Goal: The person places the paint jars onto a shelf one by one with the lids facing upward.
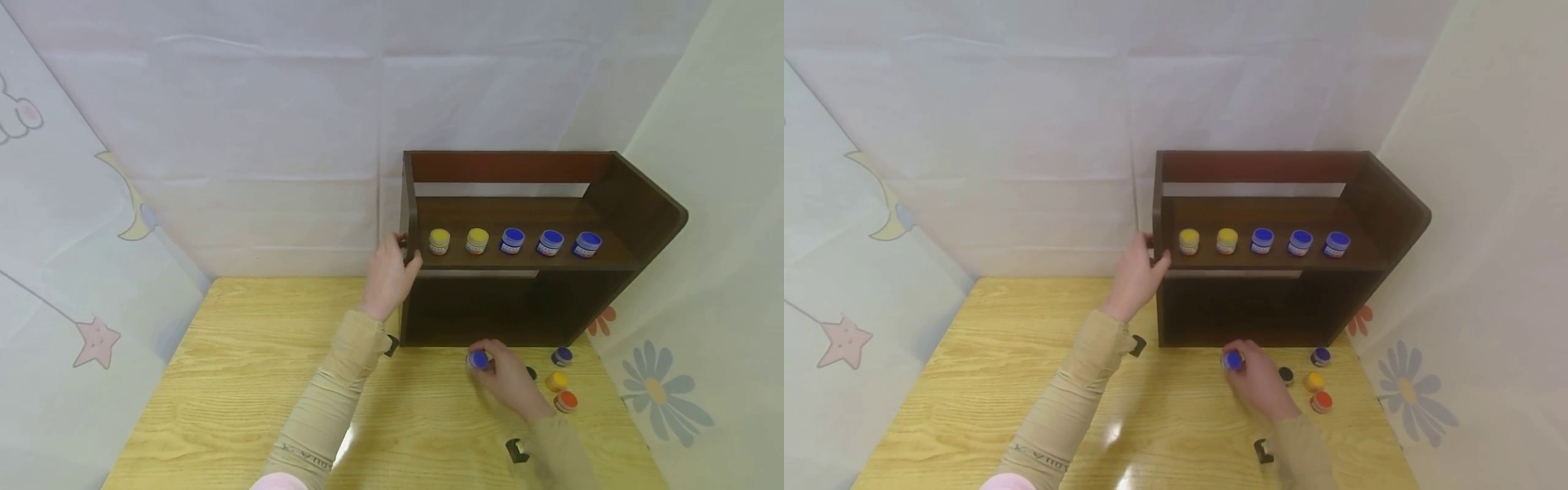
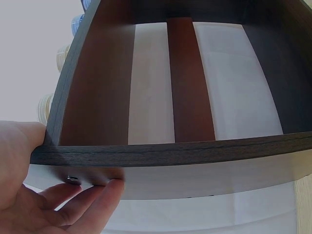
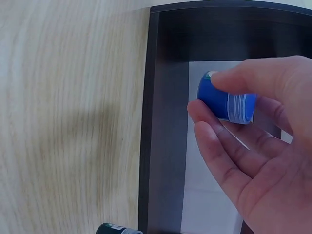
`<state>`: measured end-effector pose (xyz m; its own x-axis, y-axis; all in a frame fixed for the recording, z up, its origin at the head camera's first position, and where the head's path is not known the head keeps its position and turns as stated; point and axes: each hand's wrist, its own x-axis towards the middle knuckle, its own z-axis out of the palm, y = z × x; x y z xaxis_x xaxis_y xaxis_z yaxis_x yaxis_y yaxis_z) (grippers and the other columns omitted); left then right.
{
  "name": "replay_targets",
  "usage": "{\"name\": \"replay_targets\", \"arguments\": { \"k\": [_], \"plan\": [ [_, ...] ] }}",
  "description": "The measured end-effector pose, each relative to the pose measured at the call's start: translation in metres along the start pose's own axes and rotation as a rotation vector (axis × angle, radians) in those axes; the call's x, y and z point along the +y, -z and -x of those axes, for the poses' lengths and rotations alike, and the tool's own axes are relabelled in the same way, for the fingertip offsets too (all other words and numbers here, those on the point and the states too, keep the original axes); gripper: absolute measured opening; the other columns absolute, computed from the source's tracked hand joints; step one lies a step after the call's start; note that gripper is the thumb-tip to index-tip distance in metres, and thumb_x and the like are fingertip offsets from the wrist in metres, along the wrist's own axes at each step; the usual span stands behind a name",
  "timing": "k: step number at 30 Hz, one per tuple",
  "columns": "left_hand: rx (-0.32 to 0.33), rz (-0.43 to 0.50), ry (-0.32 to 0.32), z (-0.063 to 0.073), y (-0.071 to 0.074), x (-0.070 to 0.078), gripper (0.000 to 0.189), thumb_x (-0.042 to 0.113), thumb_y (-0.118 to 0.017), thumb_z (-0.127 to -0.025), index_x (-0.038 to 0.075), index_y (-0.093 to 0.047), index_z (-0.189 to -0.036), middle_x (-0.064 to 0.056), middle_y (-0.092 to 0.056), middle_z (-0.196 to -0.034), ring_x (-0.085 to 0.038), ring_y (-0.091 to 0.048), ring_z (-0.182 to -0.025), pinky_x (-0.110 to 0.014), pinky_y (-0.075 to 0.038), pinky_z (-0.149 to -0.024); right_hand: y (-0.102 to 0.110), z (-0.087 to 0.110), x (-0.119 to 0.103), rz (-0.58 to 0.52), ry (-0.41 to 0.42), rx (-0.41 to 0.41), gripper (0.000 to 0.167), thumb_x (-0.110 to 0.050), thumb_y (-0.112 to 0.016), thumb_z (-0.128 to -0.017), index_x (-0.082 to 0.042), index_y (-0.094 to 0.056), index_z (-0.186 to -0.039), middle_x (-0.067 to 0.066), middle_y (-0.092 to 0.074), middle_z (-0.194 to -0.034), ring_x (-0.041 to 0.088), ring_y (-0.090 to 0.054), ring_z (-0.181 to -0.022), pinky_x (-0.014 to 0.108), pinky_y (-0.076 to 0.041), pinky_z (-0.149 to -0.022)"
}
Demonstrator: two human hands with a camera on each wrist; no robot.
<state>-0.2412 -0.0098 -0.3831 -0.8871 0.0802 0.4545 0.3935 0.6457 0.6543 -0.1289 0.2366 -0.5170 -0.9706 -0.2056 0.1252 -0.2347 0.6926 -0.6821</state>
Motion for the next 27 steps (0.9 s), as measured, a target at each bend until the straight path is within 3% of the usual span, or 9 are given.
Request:
{"name": "replay_targets", "arguments": {
  "k": [3, 10, 20, 27],
  "plan": [
    [0.000, 0.001, 0.002, 0.001, 0.001, 0.000, 0.040, 0.019, -0.065, -0.099, -0.007, -0.053, -0.128, -0.019, -0.063, -0.115, -0.030, -0.067, -0.092, -0.037, -0.059, -0.074, 0.001, -0.002, -0.002, -0.006, 0.011, 0.019, 0.027, 0.003, -0.075, -0.088, -0.006, -0.067, -0.112, 0.008, -0.062, -0.104, 0.013, -0.054, -0.069, 0.029, -0.052, -0.065],
    [-0.001, -0.006, 0.010, 0.000, 0.000, 0.001, 0.041, 0.019, -0.065, -0.099, -0.006, -0.053, -0.128, -0.019, -0.063, -0.116, -0.030, -0.068, -0.093, -0.037, -0.060, -0.075, 0.001, -0.006, -0.003, -0.036, 0.018, 0.037, 0.028, 0.007, -0.074, -0.087, -0.009, -0.067, -0.109, 0.006, -0.061, -0.106, 0.023, -0.065, -0.092, 0.042, -0.058, -0.079],
    [-0.003, -0.015, 0.008, 0.000, -0.001, 0.000, 0.041, 0.020, -0.064, -0.099, -0.006, -0.053, -0.129, -0.018, -0.064, -0.116, -0.029, -0.068, -0.093, -0.036, -0.060, -0.075, -0.005, -0.010, 0.001, -0.043, 0.021, 0.094, 0.023, -0.004, -0.082, -0.086, -0.012, -0.068, -0.102, 0.004, -0.060, -0.102, 0.019, -0.062, -0.085, 0.034, -0.056, -0.073],
    [0.012, -0.016, -0.008, 0.000, -0.001, -0.001, 0.041, 0.020, -0.065, -0.099, -0.006, -0.054, -0.128, -0.019, -0.064, -0.115, -0.029, -0.068, -0.090, -0.035, -0.060, -0.073, -0.006, -0.012, -0.001, -0.045, 0.042, 0.140, 0.019, -0.001, -0.077, -0.088, -0.010, -0.069, -0.102, 0.005, -0.061, -0.106, 0.024, -0.064, -0.095, 0.041, -0.058, -0.078]
  ]
}}
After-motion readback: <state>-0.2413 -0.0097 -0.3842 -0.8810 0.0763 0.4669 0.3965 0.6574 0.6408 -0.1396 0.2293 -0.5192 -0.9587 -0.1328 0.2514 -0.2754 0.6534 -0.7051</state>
